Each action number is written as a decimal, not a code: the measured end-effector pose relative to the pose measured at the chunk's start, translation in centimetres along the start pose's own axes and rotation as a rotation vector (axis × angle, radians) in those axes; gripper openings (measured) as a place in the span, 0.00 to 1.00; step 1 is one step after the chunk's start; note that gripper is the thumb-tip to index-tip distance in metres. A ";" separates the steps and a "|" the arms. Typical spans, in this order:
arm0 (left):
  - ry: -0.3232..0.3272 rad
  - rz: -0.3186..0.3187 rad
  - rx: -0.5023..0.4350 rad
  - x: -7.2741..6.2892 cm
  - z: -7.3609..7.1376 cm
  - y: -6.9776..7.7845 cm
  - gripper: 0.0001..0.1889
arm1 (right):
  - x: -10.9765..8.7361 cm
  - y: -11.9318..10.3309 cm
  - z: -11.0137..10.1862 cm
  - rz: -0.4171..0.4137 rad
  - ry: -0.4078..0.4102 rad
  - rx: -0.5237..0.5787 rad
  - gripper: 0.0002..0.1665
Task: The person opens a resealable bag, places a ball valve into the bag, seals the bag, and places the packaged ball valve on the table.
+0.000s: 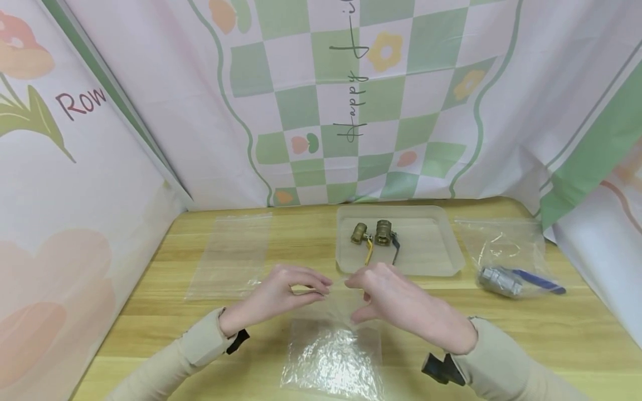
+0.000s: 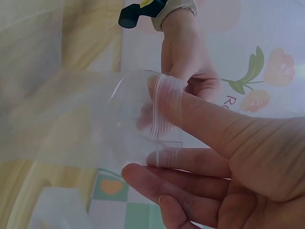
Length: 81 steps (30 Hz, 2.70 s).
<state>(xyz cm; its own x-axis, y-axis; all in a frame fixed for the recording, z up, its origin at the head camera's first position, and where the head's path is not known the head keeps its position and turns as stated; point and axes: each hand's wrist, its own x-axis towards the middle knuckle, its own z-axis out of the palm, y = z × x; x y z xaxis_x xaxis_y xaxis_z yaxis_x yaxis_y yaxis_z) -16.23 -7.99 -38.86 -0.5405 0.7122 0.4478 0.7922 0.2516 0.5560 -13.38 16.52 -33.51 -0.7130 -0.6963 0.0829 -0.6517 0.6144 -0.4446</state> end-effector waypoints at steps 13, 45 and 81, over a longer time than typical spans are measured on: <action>-0.005 0.025 0.031 -0.6 -0.2 0.0 0.05 | -0.4 0.9 0.0 0.008 0.030 -0.031 0.32; 0.023 -0.122 0.012 -1.3 -1.3 -0.6 0.04 | -1.1 1.4 -0.5 0.026 0.017 -0.005 0.36; -0.020 -0.022 0.069 -2.1 -1.6 -0.5 0.03 | -1.2 1.7 -0.8 0.181 -0.047 0.065 0.39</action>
<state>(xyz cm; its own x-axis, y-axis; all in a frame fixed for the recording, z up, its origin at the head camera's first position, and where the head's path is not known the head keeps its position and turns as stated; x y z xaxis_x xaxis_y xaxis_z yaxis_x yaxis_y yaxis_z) -15.97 -10.67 -39.01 -0.5526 0.7187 0.4221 0.7983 0.3109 0.5158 -13.90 18.69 -33.63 -0.8032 -0.5939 -0.0450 -0.4946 0.7072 -0.5053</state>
